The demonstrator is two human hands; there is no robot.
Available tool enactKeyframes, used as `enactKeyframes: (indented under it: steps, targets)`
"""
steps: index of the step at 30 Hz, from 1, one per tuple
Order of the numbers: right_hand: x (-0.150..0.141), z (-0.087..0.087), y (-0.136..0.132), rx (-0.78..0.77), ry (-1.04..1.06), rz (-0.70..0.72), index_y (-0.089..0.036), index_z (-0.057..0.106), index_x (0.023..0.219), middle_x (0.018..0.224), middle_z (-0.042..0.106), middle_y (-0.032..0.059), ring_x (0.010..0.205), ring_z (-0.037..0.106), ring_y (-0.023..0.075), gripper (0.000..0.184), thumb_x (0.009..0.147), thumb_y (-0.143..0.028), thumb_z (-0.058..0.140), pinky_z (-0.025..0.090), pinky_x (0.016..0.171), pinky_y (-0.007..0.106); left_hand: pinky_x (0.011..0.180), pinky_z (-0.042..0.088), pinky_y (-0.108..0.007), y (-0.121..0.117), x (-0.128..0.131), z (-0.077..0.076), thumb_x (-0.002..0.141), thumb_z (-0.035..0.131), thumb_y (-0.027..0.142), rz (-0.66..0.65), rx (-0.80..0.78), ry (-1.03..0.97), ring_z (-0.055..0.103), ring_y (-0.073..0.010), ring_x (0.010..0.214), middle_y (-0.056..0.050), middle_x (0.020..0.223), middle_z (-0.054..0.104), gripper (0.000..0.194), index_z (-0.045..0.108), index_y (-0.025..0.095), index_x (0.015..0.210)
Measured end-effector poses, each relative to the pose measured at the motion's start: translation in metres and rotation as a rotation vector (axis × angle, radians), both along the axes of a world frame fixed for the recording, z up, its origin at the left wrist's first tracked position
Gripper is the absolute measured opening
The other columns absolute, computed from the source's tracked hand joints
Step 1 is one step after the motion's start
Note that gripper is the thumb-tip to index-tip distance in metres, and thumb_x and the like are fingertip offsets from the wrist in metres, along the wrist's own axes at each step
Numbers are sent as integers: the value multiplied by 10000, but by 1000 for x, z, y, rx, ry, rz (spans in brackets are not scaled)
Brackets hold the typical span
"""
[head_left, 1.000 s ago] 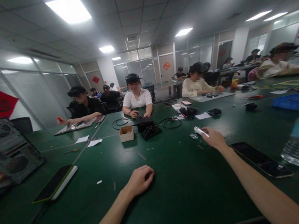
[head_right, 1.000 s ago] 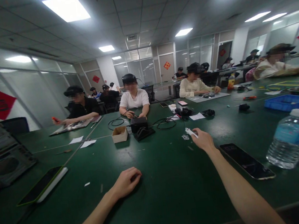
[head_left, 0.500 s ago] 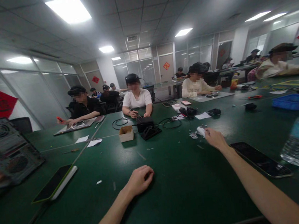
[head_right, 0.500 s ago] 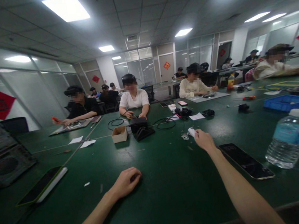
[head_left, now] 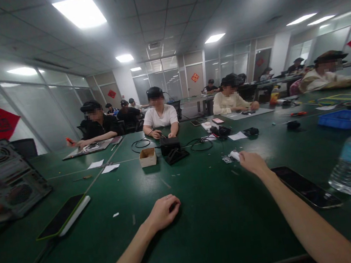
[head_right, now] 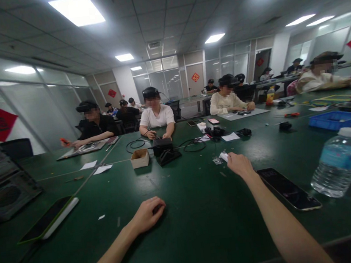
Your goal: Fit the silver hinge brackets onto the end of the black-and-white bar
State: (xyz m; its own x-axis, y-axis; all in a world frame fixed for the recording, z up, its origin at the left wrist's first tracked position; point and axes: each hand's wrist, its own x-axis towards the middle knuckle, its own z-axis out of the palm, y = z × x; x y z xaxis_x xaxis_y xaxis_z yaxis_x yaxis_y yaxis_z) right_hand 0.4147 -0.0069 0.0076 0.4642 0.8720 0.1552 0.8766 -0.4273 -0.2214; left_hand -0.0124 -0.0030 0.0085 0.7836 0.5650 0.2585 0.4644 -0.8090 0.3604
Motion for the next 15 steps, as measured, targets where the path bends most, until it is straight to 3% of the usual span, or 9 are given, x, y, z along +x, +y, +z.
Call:
enactKeyframes:
  steps: [6,10,15]
  targets:
    - [-4,5,-5,-12,3,-10,-122,627,1060,983,669,187,916,642,281,368,937,-295,325,426,783,351,696,445,-247,1,-1,-1,892,440,206,-3,-2,1,571,-146,761,-36,856,610,158,594,176,902]
    - [-5,9,-7,93,-14,-22,-129,593,1134,1003,666,178,922,634,283,370,938,-286,322,426,784,353,683,439,-239,1,-1,-2,888,444,200,-5,7,-9,572,-143,752,-31,849,609,151,594,181,893]
    - [-31,10,-3,216,-24,159,-126,538,1232,1185,574,161,1028,579,248,374,929,-259,363,419,875,320,680,437,-236,2,0,-4,879,450,192,2,18,-10,571,-145,739,-29,824,605,146,595,180,889]
